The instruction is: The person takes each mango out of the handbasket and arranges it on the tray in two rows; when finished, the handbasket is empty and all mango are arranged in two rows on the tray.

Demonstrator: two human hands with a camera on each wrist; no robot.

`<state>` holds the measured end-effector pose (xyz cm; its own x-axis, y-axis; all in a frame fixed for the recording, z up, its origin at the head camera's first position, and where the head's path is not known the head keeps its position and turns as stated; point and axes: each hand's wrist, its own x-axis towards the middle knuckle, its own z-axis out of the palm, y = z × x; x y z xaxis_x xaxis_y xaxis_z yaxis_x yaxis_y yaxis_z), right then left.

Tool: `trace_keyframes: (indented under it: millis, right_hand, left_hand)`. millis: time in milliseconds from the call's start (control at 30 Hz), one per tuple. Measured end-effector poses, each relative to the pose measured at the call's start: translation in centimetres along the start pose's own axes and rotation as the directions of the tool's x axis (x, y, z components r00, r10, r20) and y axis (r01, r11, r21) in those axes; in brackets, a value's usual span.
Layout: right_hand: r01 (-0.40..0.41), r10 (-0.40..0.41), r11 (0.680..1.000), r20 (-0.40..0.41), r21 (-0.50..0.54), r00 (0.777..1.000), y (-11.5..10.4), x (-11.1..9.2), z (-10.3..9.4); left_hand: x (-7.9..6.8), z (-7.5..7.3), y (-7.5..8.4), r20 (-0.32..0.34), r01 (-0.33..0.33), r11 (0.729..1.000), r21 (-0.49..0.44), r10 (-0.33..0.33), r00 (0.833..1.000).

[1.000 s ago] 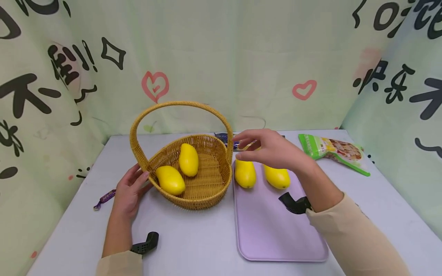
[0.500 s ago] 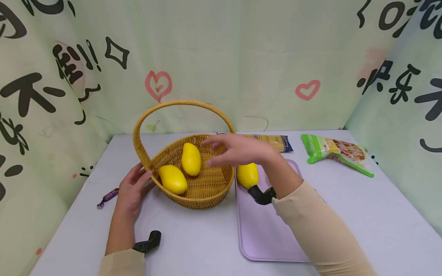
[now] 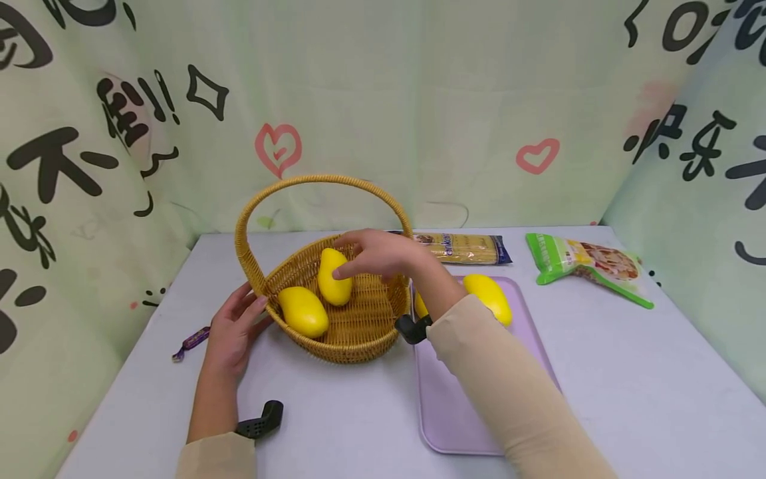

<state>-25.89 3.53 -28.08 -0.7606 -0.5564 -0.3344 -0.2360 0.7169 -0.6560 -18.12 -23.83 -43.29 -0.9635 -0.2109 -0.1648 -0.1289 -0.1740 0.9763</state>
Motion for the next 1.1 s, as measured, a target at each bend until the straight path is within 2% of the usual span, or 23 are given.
trace_keyframes:
  millis: [333,533,733,1100]
  right_hand:
    - [-0.115,0.124,0.987,-0.073,0.11,0.99,0.5,3.1,1.7]
    - [-0.142,0.151,0.977,-0.043,0.158,0.988,0.8,4.6,2.5]
    - [-0.127,0.128,0.98,0.007,0.152,0.992,0.9,5.7,3.1]
    - [-0.126,0.125,0.992,0.041,0.02,0.991,1.1,6.8,3.8]
  left_hand:
    - [0.0,0.0,0.1,-0.002,-0.005,1.0,-0.002,0.005,1.0]
    - [-0.1,0.0,0.1,-0.005,-0.002,1.0,0.002,0.002,1.0]
    - [-0.1,0.0,0.0,-0.005,0.006,1.0,0.003,-0.006,1.0]
    - [0.0,0.0,-0.1,-0.02,0.012,1.0,0.017,-0.011,1.0]
